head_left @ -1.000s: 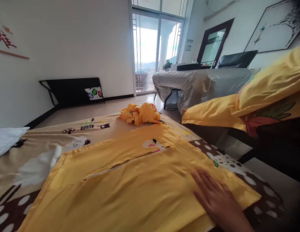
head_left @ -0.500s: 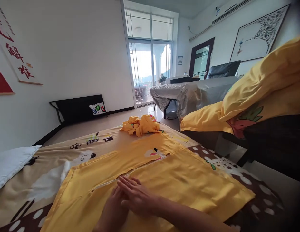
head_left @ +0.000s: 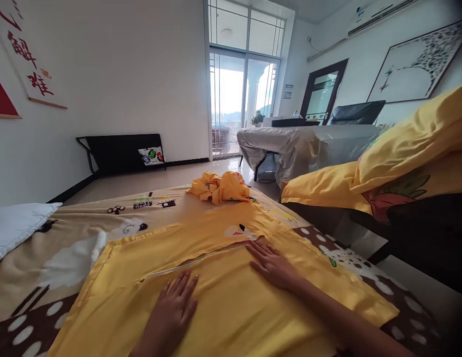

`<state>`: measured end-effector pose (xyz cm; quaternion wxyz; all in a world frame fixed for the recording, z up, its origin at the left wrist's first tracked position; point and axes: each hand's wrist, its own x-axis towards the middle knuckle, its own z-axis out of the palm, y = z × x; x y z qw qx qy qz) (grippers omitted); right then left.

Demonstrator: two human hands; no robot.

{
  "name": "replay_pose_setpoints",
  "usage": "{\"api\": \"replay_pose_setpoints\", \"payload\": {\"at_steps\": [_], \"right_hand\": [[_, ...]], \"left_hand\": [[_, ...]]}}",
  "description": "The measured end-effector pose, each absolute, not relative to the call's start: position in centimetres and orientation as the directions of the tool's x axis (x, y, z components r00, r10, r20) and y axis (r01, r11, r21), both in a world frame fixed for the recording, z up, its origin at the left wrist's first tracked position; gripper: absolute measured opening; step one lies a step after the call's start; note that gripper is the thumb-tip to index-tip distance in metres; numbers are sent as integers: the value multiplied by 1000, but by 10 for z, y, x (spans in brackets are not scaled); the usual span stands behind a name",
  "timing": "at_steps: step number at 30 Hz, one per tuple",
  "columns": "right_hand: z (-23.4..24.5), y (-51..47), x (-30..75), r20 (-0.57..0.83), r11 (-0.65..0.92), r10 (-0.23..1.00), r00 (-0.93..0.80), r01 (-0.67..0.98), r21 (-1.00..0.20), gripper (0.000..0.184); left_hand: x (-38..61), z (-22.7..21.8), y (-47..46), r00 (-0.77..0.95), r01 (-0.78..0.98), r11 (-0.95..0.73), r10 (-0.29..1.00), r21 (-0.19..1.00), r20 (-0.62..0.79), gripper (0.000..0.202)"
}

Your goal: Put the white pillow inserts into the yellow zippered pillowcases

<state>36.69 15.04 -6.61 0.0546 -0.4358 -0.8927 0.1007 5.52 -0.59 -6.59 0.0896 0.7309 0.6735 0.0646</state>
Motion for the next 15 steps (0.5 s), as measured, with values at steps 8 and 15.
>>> {"api": "replay_pose_setpoints", "payload": {"at_steps": [8,15], "right_hand": [[-67,184,446,46,362,930,-364,931,54,62],[-58,122,365,283,546,781,-557,829,122,64]], "left_hand": [[52,-76,-5,101,970,-106,994,220,34,49],[59,-67,-9,193,974,-206,973,98,127,50]]}}
